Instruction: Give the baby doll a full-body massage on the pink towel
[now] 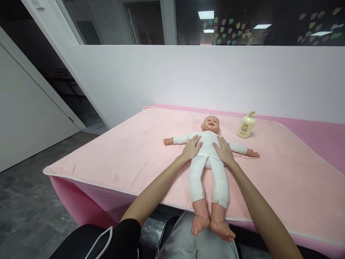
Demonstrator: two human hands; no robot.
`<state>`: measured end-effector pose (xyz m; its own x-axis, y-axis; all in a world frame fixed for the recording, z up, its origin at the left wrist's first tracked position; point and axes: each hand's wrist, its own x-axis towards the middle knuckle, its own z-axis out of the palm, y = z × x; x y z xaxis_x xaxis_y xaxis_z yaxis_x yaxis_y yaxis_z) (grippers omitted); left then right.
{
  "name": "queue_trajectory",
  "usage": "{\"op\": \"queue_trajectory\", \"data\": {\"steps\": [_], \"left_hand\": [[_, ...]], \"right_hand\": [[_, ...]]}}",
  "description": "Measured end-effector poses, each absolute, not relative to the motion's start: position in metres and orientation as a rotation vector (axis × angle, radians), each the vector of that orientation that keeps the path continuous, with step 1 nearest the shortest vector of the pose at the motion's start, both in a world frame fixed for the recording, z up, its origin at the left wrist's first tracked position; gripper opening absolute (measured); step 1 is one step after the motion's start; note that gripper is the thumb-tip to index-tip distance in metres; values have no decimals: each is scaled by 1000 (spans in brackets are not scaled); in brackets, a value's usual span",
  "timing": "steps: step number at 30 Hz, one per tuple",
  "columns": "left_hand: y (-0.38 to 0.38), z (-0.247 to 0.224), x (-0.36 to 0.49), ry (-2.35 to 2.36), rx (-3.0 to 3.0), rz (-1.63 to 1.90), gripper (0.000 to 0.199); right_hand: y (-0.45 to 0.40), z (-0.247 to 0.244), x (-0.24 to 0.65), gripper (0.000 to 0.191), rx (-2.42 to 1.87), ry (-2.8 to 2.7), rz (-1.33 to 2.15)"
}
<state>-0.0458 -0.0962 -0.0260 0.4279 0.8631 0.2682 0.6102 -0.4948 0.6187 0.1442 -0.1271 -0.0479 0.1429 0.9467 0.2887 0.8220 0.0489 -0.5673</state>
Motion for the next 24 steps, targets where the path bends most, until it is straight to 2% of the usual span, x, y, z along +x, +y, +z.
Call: {"op": "queue_trajectory", "data": {"steps": [24], "left_hand": [[-93, -26, -47, 1231, 2346, 804, 52]], "right_hand": [[-129, -46, 142, 62, -1761, -1685, 189]]}}
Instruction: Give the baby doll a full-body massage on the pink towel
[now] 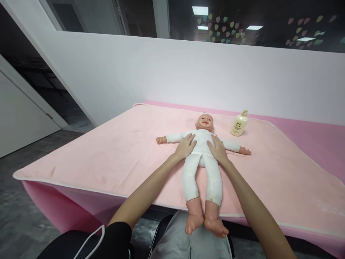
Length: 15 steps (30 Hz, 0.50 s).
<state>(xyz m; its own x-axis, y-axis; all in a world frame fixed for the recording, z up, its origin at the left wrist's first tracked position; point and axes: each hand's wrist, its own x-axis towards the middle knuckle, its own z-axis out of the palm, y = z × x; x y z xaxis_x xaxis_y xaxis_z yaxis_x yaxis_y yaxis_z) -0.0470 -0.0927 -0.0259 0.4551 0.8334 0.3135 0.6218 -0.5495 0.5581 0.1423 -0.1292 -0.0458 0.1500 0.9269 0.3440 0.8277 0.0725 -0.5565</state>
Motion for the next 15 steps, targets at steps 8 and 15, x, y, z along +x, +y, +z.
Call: {"op": "queue_trajectory", "data": {"steps": [8, 15], "left_hand": [[-97, -22, -49, 1204, 2279, 1151, 41], [-100, -16, -48, 1113, 2011, 1339, 27]], "right_hand": [[-141, -32, 140, 34, -1556, -1602, -158], [-142, -22, 147, 30, -1545, -1331, -118]]}}
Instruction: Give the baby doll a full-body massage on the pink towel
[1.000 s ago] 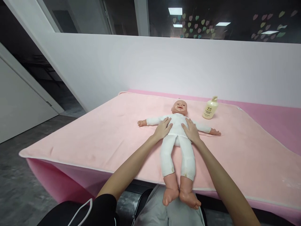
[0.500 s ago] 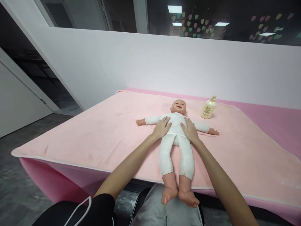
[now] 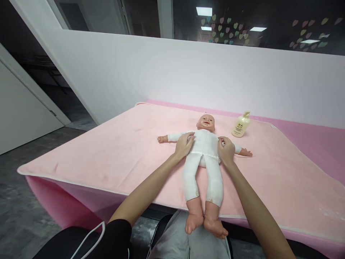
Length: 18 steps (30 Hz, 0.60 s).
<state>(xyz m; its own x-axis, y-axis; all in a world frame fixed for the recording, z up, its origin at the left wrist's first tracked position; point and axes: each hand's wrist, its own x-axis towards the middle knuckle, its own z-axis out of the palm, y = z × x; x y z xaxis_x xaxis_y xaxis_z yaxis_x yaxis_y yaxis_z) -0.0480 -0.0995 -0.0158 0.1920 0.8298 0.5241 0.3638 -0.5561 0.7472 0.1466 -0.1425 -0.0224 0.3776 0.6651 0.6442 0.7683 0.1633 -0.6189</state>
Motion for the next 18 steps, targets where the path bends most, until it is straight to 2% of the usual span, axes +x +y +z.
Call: {"op": "queue_trajectory", "data": {"steps": [4, 9, 18], "left_hand": [[-94, -14, -45, 1029, 1443, 1399, 17], [-80, -14, -53, 1019, 573, 1283, 14], [-81, -4, -57, 835, 320, 1183, 8]], "right_hand": [[-143, -18, 151, 30, -1557, -1201, -9], [-141, -16, 155, 27, -1494, -1000, 240], [-140, -11, 156, 19, -1338, -651, 722]]}}
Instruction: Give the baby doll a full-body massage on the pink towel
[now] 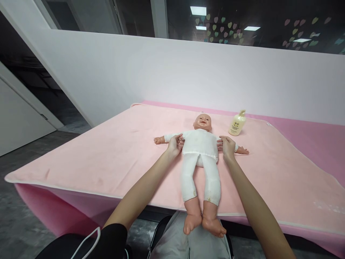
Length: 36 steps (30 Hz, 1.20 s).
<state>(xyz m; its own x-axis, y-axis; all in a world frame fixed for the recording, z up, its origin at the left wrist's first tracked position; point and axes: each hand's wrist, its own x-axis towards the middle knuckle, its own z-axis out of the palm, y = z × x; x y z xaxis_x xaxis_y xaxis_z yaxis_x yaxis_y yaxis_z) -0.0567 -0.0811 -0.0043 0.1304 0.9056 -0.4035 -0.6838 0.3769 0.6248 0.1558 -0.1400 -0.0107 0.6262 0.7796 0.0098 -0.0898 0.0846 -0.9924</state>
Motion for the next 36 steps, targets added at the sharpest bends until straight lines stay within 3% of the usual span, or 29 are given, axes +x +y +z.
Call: {"op": "queue_trajectory", "data": {"steps": [3, 8, 13, 16, 20, 28, 32, 36], "left_hand": [[-86, -1, -55, 824, 409, 1196, 8], [-95, 3, -50, 920, 886, 1398, 34], [-101, -7, -43, 829, 1547, 1393, 17], [-107, -8, -41, 693, 1968, 1347, 34], [-110, -3, -39, 597, 2391, 1169, 36], [-73, -28, -62, 1235, 2079, 1100, 32], [-65, -36, -72, 1456, 2244, 979, 36], [-61, -40, -78, 1556, 2263, 1082, 38]], "right_hand": [[-140, -9, 157, 17, -1296, -581, 801], [-138, -13, 155, 16, -1280, -628, 786], [-140, -19, 142, 21, -1264, -1150, 428], [-144, -20, 129, 31, -1188, -1518, 227], [-147, -17, 116, 37, -1153, -1871, 146], [-132, -32, 153, 44, -1725, -1805, 284], [-129, -46, 179, 48, -1893, -1741, 52], [-131, -53, 194, 45, -2064, -1653, -296]]}}
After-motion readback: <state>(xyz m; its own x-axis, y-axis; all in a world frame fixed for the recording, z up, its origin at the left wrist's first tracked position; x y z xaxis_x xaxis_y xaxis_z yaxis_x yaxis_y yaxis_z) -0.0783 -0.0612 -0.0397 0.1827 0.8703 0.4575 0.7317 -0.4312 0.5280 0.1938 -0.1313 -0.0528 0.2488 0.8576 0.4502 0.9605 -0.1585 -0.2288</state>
